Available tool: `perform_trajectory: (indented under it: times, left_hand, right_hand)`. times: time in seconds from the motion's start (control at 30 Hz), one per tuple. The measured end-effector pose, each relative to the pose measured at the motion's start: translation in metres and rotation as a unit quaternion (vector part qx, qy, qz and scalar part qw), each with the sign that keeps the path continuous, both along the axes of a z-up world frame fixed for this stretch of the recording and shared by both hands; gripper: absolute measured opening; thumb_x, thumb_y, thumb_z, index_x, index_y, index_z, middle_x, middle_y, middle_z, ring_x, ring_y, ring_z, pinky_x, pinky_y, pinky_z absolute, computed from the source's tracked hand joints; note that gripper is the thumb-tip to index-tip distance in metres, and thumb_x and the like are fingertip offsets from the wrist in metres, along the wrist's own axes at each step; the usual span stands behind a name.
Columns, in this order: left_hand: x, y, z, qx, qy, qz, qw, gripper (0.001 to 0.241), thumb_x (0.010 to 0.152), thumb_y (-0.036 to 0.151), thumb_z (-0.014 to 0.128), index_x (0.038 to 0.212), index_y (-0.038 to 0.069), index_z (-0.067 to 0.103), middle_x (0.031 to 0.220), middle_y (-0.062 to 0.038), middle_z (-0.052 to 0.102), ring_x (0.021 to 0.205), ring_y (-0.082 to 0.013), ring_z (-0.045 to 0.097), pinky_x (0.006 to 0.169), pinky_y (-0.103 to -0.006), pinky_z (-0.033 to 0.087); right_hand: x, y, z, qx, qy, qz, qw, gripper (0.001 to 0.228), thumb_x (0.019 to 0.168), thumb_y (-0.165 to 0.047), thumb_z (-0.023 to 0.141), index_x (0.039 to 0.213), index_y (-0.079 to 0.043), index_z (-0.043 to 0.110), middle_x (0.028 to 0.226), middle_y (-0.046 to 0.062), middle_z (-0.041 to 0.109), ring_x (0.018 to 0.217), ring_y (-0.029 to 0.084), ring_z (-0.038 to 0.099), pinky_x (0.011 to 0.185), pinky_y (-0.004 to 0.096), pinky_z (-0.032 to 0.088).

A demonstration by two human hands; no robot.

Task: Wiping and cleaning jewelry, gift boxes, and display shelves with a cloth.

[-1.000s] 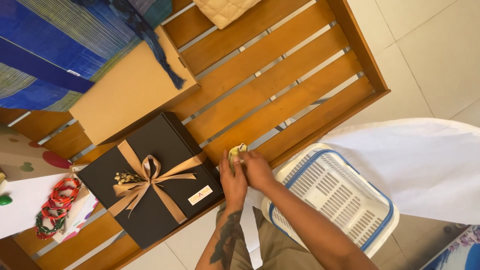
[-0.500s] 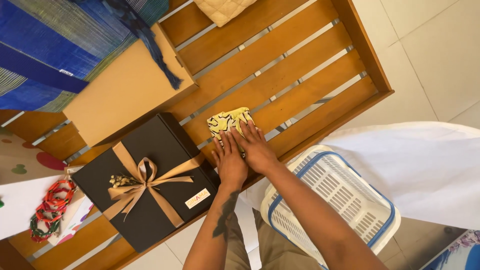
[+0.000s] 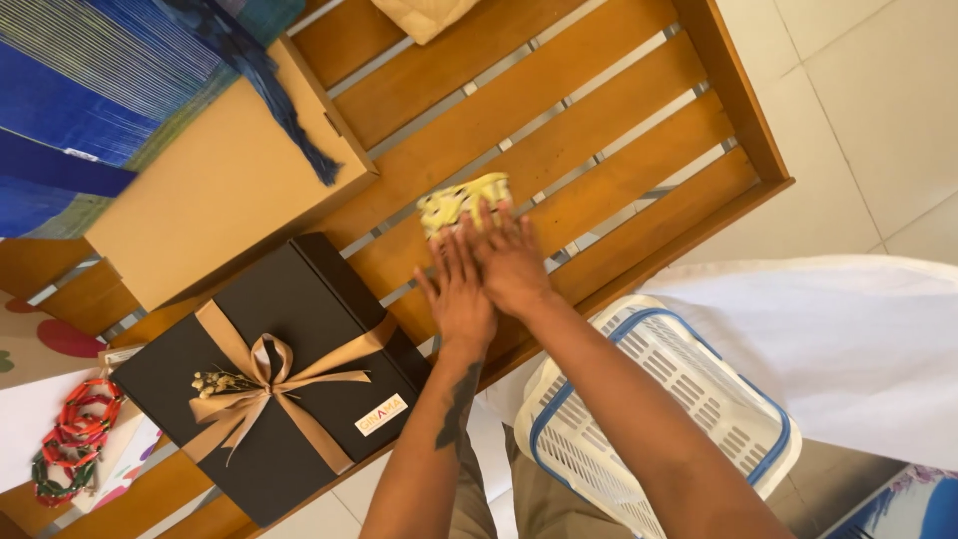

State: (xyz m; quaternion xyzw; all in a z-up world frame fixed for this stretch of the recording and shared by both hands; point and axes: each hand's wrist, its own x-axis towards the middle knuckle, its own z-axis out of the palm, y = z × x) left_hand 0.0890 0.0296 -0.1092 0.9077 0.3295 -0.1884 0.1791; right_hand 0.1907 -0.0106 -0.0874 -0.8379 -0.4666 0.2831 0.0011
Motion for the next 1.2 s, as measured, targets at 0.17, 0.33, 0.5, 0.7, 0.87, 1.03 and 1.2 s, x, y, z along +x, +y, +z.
perform_trajectory:
  times: [0.17, 0.33, 0.5, 0.7, 0.87, 1.03, 1.2]
  left_hand:
    - [-0.027, 0.002, 0.01, -0.058, -0.006, 0.183, 0.981, 0.09, 0.099, 0.04, 0.05, 0.162, 0.001, -0.002, 0.17, -0.021, -0.007, 0.156, -0.0372, -0.013, 0.117, -0.0685, -0.011]
    - [-0.005, 0.017, 0.004, -0.056, 0.0, 0.237, 0.97, 0.101, 0.094, 0.046, 0.056, 0.159, -0.003, -0.002, 0.169, -0.025, -0.007, 0.156, -0.037, -0.015, 0.119, -0.0668, -0.01]
    - [0.053, 0.033, -0.014, -0.03, -0.027, 0.101, 0.994, 0.085, 0.097, 0.025, 0.051, 0.164, 0.002, 0.006, 0.172, -0.019, -0.003, 0.158, -0.0332, -0.009, 0.123, -0.058, -0.004]
    - [0.121, 0.0, 0.003, -0.075, -0.046, 0.011, 0.996, 0.074, 0.1, 0.025, 0.043, 0.164, 0.008, 0.009, 0.173, -0.015, 0.0, 0.16, -0.0288, -0.004, 0.127, -0.0513, 0.002]
    - [0.113, -0.048, -0.018, -0.054, -0.074, -0.049, 0.995, 0.07, 0.101, 0.019, 0.037, 0.164, 0.009, 0.009, 0.172, -0.012, 0.001, 0.158, -0.0284, -0.004, 0.126, -0.051, 0.002]
    - [0.062, -0.07, -0.015, -0.05, -0.081, -0.073, 0.993, 0.07, 0.101, 0.019, 0.037, 0.163, 0.006, 0.008, 0.172, -0.012, 0.001, 0.159, -0.0287, -0.004, 0.126, -0.0499, 0.002]
    - [-0.02, -0.095, -0.006, -0.073, -0.065, -0.038, 0.994, 0.068, 0.101, 0.02, 0.038, 0.161, 0.001, 0.013, 0.171, -0.019, 0.005, 0.159, -0.0336, 0.0, 0.125, -0.0515, 0.005]
  right_hand:
    - [-0.028, 0.031, -0.006, 0.011, 0.061, 0.079, 0.995, 0.06, 0.106, -0.042, 0.038, 0.162, -0.031, 0.02, 0.172, 0.001, 0.01, 0.159, 0.027, 0.005, 0.125, 0.058, 0.001]
    - [-0.003, 0.044, 0.016, -0.007, 0.048, 0.105, 0.993, 0.062, 0.103, -0.041, 0.038, 0.162, -0.035, 0.019, 0.172, -0.003, 0.01, 0.158, 0.023, 0.004, 0.124, 0.06, 0.0]
    - [0.058, 0.033, 0.019, -0.034, -0.002, 0.026, 0.999, 0.068, 0.101, -0.032, 0.045, 0.163, -0.025, 0.019, 0.171, 0.005, 0.013, 0.158, 0.026, 0.008, 0.123, 0.061, 0.004]
    - [0.112, -0.021, -0.012, -0.009, -0.042, -0.088, 0.995, 0.062, 0.102, -0.019, 0.042, 0.162, -0.018, 0.026, 0.169, 0.012, 0.022, 0.156, 0.03, 0.017, 0.124, 0.059, 0.009]
    - [0.101, -0.072, -0.026, 0.042, -0.027, -0.155, 0.987, 0.056, 0.106, -0.019, 0.039, 0.161, -0.014, 0.032, 0.165, 0.018, 0.028, 0.155, 0.038, 0.02, 0.124, 0.058, 0.015]
    - [0.049, -0.102, -0.032, 0.083, -0.013, -0.168, 0.982, 0.055, 0.106, -0.022, 0.04, 0.159, -0.011, 0.034, 0.163, 0.023, 0.031, 0.153, 0.042, 0.022, 0.122, 0.056, 0.019]
    - [-0.019, -0.121, -0.035, 0.103, 0.007, -0.117, 0.988, 0.057, 0.106, -0.03, 0.045, 0.158, -0.012, 0.034, 0.162, 0.025, 0.031, 0.153, 0.045, 0.02, 0.122, 0.054, 0.022]
